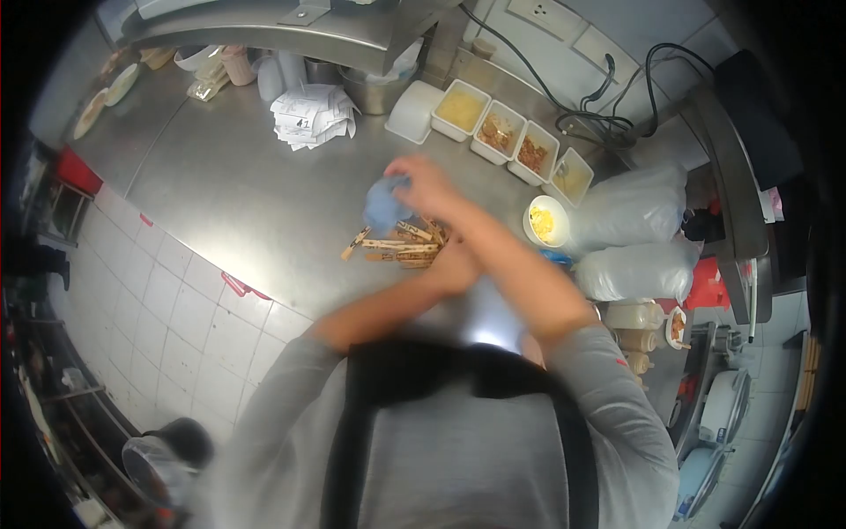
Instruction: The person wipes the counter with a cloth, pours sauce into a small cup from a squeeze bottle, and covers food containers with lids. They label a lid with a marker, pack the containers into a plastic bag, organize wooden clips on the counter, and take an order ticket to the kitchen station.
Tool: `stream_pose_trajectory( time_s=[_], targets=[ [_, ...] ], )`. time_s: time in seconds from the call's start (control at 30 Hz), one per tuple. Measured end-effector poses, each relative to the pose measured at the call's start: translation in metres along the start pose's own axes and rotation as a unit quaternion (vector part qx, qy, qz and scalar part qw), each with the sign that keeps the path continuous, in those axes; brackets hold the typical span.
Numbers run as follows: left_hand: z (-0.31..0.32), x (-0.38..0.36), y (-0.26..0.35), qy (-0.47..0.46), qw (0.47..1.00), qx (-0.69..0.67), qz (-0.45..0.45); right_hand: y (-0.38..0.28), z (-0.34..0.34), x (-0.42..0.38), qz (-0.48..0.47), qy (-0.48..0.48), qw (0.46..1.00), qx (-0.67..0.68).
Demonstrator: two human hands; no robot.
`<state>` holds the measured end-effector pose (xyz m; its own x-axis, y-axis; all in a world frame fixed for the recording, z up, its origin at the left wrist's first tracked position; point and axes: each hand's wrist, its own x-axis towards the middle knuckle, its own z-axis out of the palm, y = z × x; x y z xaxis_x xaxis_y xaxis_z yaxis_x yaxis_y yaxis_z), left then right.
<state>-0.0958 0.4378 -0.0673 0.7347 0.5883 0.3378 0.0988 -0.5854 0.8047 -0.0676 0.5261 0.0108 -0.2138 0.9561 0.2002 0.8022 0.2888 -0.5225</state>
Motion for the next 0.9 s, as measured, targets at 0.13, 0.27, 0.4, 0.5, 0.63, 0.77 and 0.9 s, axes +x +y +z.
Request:
stream_pose_trajectory(
  time_s=[0.13, 0.27, 0.4, 0.5, 0.63, 0.77, 0.9],
  targets=[
    [-0.015, -0.018, -0.002, 0.062, 0.985, 0.16, 0.037, 0.018, 0.044, 0.001, -0.025, -0.066, 0.997, 0.004],
    [-0.05, -0.037, 0.015, -0.052, 0.912, 0.405, 0.05, 0.064, 0.026, 0.013, 0.025, -0.022, 0.998, 0.051],
    [-0.07, -0.047, 0.003, -0.012, 0.921, 0.381, 0.08, 0.109, 0.004, -0.007, -0.022, 0.071, 0.995, -0.072],
    [-0.087, -0.047, -0.009, -0.013, 0.911, 0.406, 0.067, 0.113, -0.012, -0.037, 0.051, 0.055, 0.99, -0.119],
    [-0.108, -0.04, -0.023, -0.038, 0.906, 0.42, 0.043, 0.084, -0.017, -0.085, 0.103, 0.066, 0.982, -0.146],
    [-0.118, -0.026, -0.043, -0.031, 0.903, 0.428, 0.016, 0.016, 0.014, -0.163, 0.065, 0.023, 0.987, -0.145],
    [-0.125, -0.013, -0.045, -0.035, 0.888, 0.458, -0.017, -0.05, 0.015, -0.215, 0.047, -0.223, 0.968, 0.103]
  ],
)
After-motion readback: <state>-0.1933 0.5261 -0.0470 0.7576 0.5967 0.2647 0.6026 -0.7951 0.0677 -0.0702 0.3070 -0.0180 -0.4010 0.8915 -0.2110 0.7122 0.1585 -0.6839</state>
